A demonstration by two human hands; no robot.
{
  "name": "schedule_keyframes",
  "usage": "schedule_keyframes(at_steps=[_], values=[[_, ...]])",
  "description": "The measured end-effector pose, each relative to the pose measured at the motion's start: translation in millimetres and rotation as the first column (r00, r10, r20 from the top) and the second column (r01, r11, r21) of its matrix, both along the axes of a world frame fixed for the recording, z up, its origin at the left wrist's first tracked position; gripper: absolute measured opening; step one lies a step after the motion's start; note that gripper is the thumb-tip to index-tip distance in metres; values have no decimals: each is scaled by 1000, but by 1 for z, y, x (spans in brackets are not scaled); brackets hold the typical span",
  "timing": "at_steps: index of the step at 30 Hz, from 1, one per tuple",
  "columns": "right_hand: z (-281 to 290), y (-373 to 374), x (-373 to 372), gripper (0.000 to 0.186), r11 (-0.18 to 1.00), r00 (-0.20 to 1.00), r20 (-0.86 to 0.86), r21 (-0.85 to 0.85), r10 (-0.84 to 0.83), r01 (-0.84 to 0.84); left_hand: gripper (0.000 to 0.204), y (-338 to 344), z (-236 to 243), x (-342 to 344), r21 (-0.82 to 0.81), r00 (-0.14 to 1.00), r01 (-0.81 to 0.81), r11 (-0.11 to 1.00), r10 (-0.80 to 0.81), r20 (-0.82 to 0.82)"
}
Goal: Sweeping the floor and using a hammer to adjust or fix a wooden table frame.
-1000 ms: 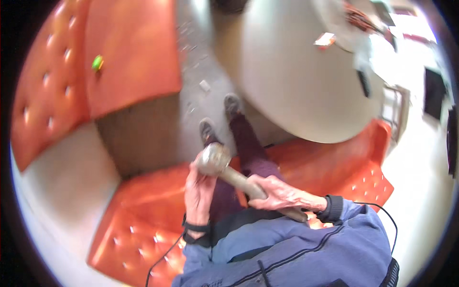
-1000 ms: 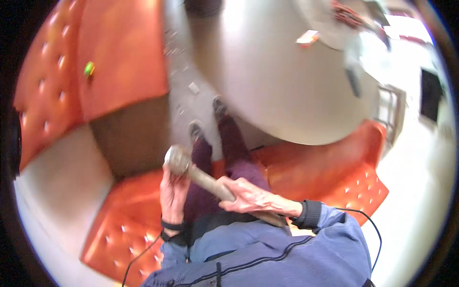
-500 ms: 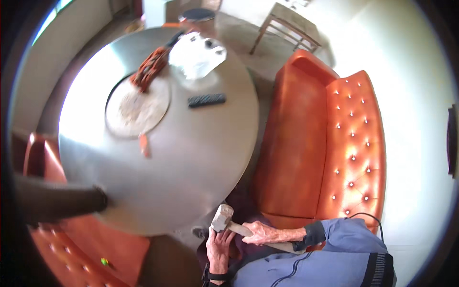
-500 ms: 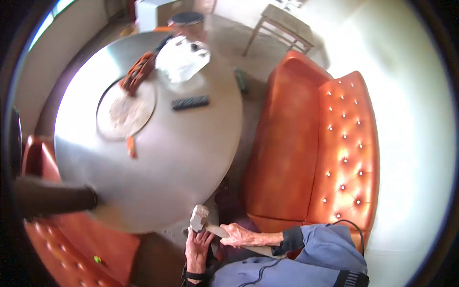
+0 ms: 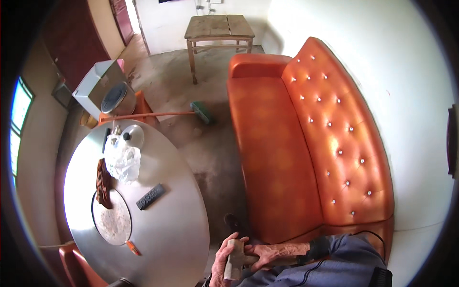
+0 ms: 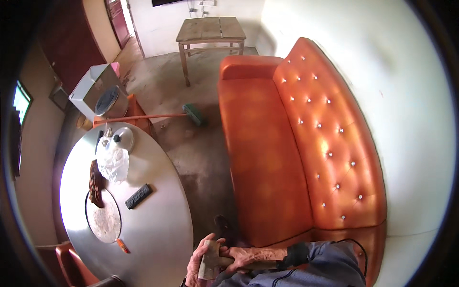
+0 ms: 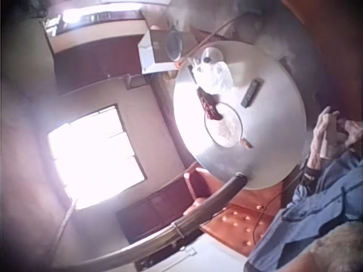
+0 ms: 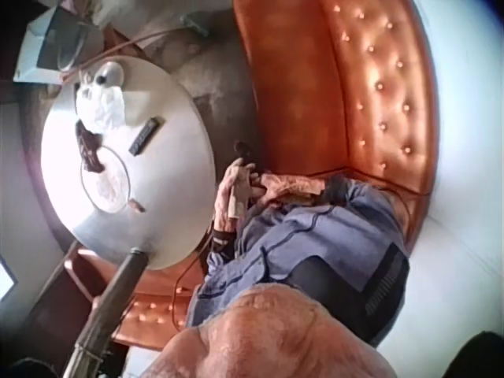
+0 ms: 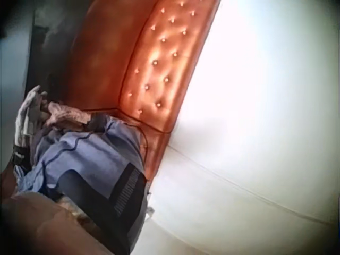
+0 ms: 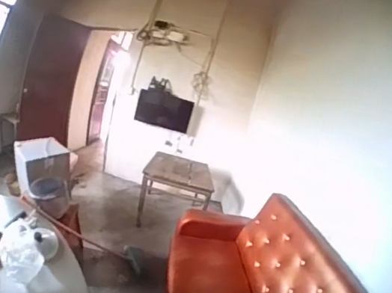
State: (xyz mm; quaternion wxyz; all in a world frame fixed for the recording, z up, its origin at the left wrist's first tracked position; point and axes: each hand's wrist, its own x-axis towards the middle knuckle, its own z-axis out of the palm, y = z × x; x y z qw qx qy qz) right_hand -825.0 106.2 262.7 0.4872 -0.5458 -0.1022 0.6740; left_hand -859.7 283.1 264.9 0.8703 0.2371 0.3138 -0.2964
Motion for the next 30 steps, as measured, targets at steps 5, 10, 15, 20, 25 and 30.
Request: schedule_keyframes(at_steps=[5,10,15,20,25,30], values=[[-25,-50,-15,37,977,940,264,60,-215,206,58,-42,-23,33,18,972,139,990,-140,188],[-5,-113,-39,26,760,774,-21,-208,-633,616,52,-22,-63,21,120,961,120,985,-146,236],[-41,-153,-96,27,504,568,200,-294,-798,812,42,33,-20,-7,416,917,147,897,-281,282],[-69,-190,-163,22,546,661,365,-376,-656,749,42,66,-12,-45,554,955,43,831,-197,220],[-75,-181,-179,24,393,599,234,-568,-765,723,33,77,-17,-48,508,976,-59,859,-59,211],[-105,-176,-136,24,366,569,218,-577,-793,730,40,77,-47,-27,554,986,-52,831,-46,161]])
